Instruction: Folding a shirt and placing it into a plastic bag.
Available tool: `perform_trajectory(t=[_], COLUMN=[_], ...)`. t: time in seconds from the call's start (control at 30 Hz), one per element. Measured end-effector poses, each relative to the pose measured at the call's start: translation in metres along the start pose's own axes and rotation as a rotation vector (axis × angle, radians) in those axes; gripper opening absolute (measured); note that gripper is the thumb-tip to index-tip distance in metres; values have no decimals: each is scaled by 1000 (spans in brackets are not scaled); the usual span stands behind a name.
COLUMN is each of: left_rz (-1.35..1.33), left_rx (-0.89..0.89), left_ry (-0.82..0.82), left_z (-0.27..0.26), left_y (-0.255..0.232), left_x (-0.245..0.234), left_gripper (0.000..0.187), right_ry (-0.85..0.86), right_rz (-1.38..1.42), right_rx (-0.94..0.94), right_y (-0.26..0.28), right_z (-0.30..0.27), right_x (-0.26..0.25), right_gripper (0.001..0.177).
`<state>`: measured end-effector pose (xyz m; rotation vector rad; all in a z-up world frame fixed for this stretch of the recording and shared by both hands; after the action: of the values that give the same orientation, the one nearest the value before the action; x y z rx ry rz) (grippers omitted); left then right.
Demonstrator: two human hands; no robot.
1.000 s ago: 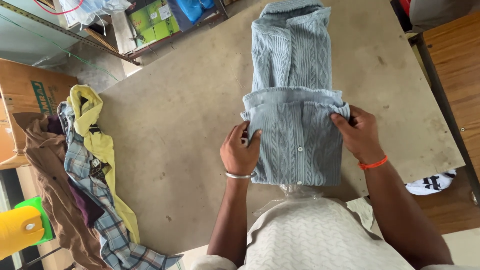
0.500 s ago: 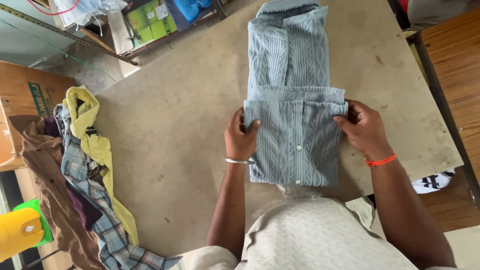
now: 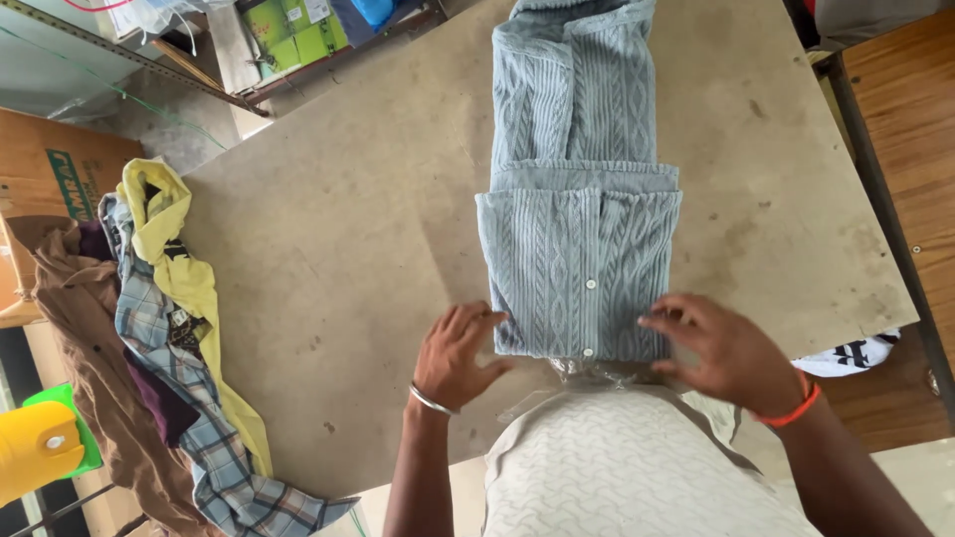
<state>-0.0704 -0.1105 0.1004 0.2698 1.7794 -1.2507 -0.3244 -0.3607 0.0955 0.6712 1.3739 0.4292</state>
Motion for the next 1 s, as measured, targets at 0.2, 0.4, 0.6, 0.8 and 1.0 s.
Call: perform_trajectory(t=[0.2, 0.4, 0.6, 0.8, 1.0], left_rz=[118, 163, 147, 109, 89], left_rx=[22, 39, 63, 168, 258], left_ry=[88, 48, 3, -145, -205], left_z=[-27, -30, -28, -25, -28], left_y=[5, 10, 9, 3, -18], left_x=[15, 23, 29, 21, -10], left_gripper=[62, 41, 26, 17, 15], right_ry=[-18, -104, -170, -213, -294], right_rz=[-156, -164, -168, -168, -149], right_rx=[-48, -13, -46, -30, -52], right_y=[1, 8, 17, 26, 34], right_z=[-20, -20, -22, -23, -30], right_x=[33, 30, 24, 17, 5], right_gripper=[48, 34, 32, 33, 32])
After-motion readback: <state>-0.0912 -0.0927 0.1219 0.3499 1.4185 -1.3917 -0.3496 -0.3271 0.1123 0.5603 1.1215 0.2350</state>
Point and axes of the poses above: each hand's wrist, its own z-axis towards the middle knuckle, its own x-axis out of the palm, y = z × x, the point moved 1 cm from there along z, towards the middle knuckle, and after that the axes turned 7 degrees about -x, right-handed, at the moved point
